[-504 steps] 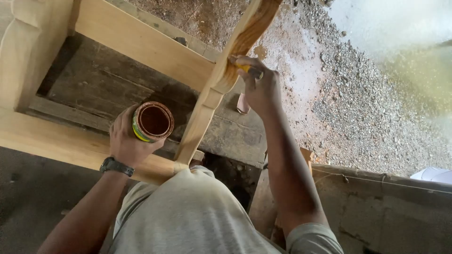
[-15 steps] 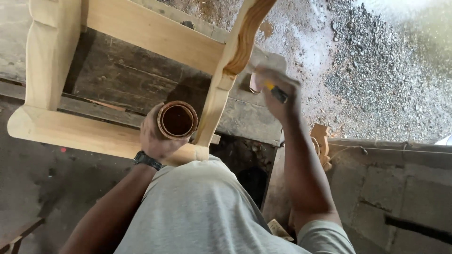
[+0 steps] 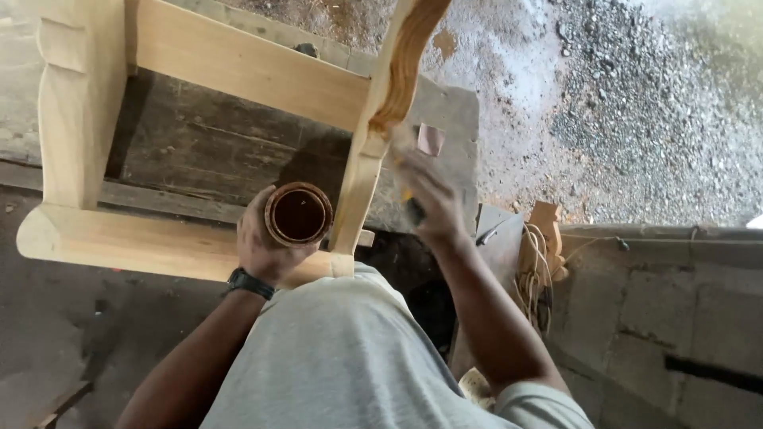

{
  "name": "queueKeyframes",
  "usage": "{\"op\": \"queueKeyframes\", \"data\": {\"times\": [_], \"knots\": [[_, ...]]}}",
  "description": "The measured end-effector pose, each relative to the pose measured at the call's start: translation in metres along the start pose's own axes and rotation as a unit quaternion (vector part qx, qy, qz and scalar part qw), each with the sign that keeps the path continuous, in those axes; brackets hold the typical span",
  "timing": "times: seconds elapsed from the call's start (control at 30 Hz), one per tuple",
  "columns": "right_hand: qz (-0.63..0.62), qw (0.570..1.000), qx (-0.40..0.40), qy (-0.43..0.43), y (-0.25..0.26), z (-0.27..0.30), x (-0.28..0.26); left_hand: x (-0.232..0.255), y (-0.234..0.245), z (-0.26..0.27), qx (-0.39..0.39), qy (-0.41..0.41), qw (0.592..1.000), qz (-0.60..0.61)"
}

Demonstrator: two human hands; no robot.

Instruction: Applying wood stain to a wooden furniture frame using a paintbrush.

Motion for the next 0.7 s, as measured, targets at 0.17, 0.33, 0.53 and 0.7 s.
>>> {"op": "queueKeyframes", "data": {"times": [0.17,0.33,0.53,0.7], "knots": [[0.002,0.996,0.068,0.052,0.007,-0.034,0.009,0.008,0.001,-0.004,-0.016,-0.018,0.998,0.052],[-0.026,0.997,0.052,0.06,-0.002,-0.023,-0.028,0.026,0.012,-0.013,0.014,-0.053,0.998,0.034],[-0.042,0.999,0.01,0.004,-0.031,-0.015,0.001,-0.001,-0.007,-0.003,-0.077,0.063,0.994,0.044],[-0.004,1.0,-0.003,-0.019,-0.046,0.004,-0.011,0.002,-0.002,-0.004,-0.044,0.036,0.998,-0.008]]}}
Point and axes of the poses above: each hand's wrist, its own z-axis away from the middle knuckle, its own y-axis out of the back of the hand, x = y × z, the point moved 10 cm from there along -z, towards the middle knuckle, and after that the axes turned 3 degrees about z, right-handed, at the moved point
